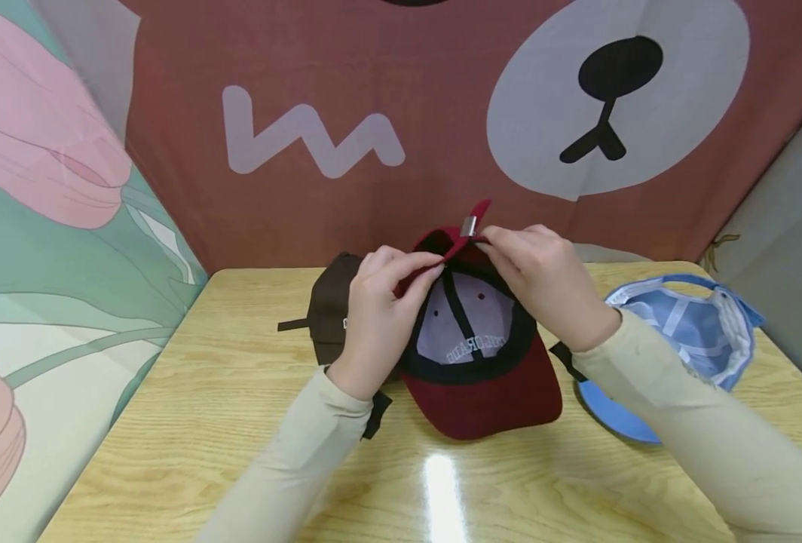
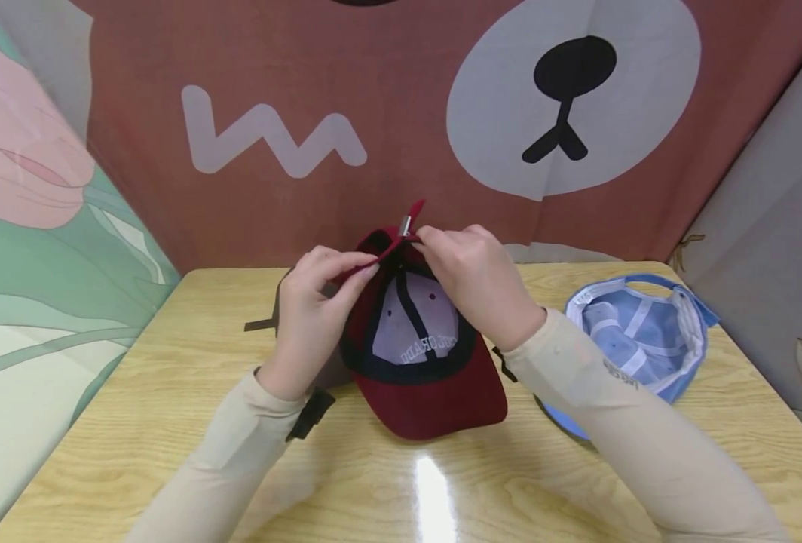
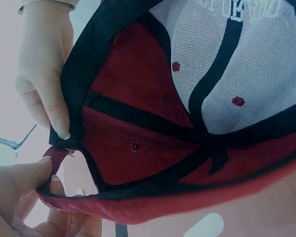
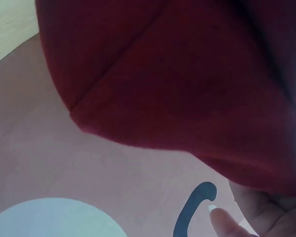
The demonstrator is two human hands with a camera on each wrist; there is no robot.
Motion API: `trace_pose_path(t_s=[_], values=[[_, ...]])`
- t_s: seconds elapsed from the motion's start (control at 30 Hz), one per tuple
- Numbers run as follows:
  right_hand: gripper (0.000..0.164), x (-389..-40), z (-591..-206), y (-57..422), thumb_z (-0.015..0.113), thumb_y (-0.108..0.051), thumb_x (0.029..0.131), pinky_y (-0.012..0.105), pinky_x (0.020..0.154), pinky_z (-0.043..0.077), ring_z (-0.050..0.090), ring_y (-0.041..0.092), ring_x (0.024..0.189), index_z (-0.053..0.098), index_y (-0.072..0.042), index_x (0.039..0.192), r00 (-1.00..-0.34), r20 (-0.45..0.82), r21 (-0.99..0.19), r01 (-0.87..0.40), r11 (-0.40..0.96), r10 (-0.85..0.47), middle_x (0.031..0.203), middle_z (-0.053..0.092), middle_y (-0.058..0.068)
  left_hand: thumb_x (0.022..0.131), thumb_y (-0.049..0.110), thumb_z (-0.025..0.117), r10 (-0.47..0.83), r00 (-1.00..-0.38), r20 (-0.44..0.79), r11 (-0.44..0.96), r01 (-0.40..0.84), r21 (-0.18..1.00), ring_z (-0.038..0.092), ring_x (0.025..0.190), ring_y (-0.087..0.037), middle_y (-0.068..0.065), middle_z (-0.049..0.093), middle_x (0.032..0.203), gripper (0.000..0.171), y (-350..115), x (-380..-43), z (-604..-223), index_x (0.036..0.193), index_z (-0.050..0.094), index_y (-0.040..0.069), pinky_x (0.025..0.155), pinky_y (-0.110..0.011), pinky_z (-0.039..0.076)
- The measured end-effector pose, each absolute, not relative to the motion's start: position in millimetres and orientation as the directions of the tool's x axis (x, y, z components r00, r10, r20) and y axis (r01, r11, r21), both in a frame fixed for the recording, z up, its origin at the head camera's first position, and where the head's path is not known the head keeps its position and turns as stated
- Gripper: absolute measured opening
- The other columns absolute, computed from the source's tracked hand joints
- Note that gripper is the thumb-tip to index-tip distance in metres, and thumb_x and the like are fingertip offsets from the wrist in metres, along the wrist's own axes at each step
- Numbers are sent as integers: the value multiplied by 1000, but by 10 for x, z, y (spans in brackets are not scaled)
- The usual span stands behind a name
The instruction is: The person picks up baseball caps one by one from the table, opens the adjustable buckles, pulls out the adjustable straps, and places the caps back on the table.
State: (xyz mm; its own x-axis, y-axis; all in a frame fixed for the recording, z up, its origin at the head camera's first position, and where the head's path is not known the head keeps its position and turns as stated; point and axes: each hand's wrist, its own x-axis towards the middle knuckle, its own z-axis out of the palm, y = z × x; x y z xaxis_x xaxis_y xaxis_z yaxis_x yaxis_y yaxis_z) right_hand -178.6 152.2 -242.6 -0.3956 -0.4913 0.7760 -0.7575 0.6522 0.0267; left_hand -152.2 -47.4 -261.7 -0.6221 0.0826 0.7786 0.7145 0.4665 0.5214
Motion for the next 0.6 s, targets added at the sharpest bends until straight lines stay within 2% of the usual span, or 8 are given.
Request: trace_pose_path(t_s=[0.13,0.4,0.6], values=[[21,-1782,-2425,1511,75,5,79,47,68,54,64,34,68,66,4,98,-426,771,-9,-750,661,-473,85,70,17,86,7,74,82,-623,778,461,716,524,54,79,-25,-5,63,83,12,-474,-1529,-2627,97,77,5,69,-32,40],[26,-1798,-2445,1525,76,6,78,46,70,52,63,32,64,62,4,100,-384,757,78,-750,657,-529,80,69,18,87,8,73,76,-645,761,463,698,546,55,83,-21,-5,65,86,10,-479,-1524,-2627,96,76,5,71,-32,42],[21,-1792,-2444,1532,74,6,80,47,67,54,64,33,68,66,3,99,-445,761,-19,-743,670,-472,86,70,17,87,8,72,105,-650,752,460,703,543,56,83,-21,-6,63,87,9,-482,-1513,-2631,96,75,4,73,-32,45]])
